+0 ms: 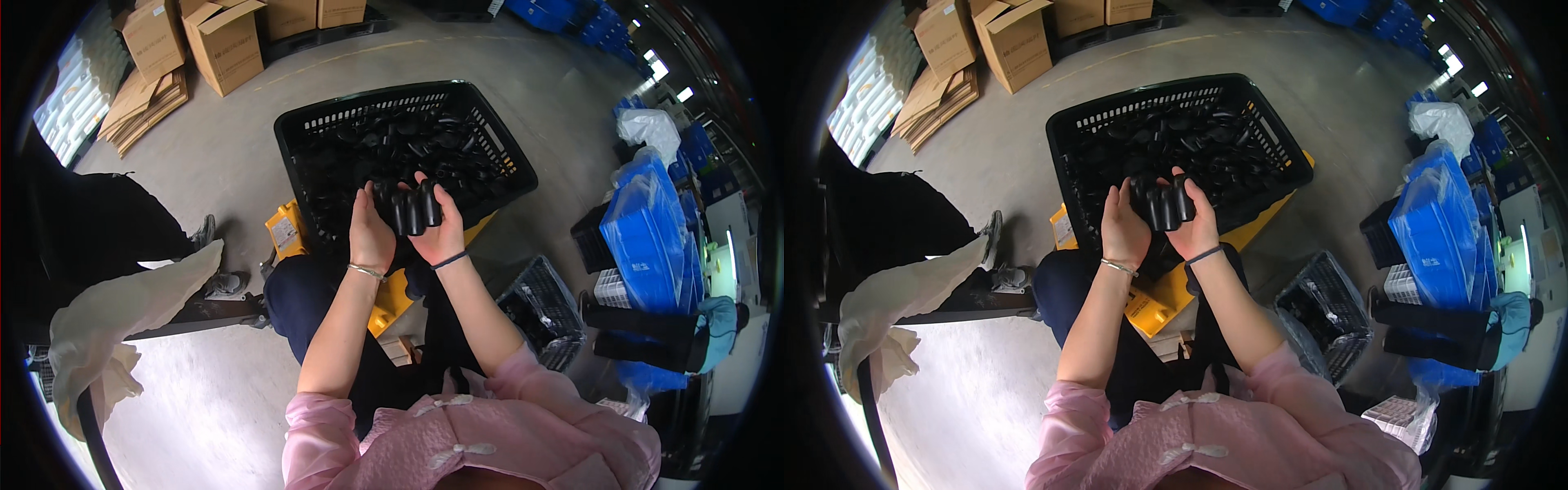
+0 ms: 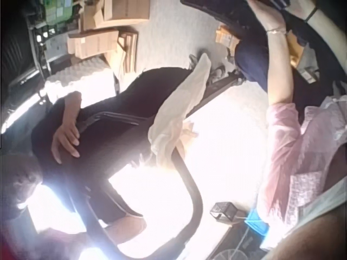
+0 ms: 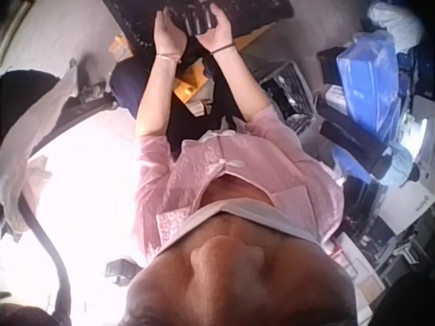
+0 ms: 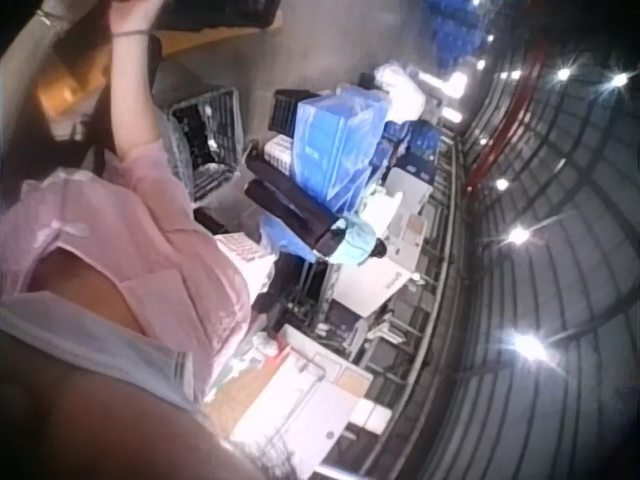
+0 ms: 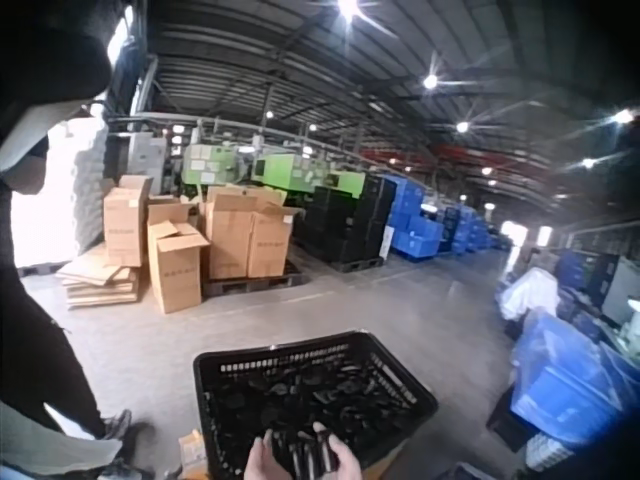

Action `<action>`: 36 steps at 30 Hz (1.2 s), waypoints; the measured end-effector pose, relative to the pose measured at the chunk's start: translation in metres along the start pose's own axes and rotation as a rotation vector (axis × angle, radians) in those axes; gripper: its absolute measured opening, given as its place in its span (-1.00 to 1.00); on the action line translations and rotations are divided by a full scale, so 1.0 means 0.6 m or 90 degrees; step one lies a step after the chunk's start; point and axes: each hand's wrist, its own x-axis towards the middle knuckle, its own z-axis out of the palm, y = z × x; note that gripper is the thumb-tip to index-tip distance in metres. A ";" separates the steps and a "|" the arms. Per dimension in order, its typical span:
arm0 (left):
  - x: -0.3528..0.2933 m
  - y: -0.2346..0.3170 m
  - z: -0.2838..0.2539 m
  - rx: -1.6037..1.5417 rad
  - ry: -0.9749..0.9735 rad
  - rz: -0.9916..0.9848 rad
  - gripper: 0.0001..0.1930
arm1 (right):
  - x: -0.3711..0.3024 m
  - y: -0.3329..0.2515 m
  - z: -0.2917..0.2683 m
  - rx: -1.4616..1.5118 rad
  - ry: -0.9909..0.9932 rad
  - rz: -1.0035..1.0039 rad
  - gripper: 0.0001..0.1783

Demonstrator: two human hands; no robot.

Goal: The person assembles black plastic components by picking pieces from a crate by hand, turning them over, and fitting matching parts together.

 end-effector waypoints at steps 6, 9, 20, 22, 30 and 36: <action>-0.017 0.007 0.013 0.042 -0.130 0.070 -0.40 | 0.000 -0.002 0.006 0.139 -0.051 -0.016 -0.56; -0.018 0.001 0.013 0.150 -0.124 0.116 -0.31 | 0.001 -0.006 0.008 0.143 -0.077 -0.027 -0.54; -0.019 -0.003 0.011 0.614 -0.122 0.321 -0.32 | -0.002 -0.027 0.007 0.087 -0.136 -0.059 -0.42; -0.020 -0.004 0.011 0.752 -0.095 0.336 -0.34 | -0.001 -0.031 0.004 0.073 -0.149 -0.071 -0.40; -0.022 -0.021 0.011 0.604 -0.103 0.198 -0.33 | -0.002 -0.048 -0.017 0.079 -0.146 -0.080 -0.37; -0.039 -0.041 0.028 0.781 -0.206 0.312 -0.44 | -0.030 -0.068 -0.047 0.229 -0.151 -0.087 -0.45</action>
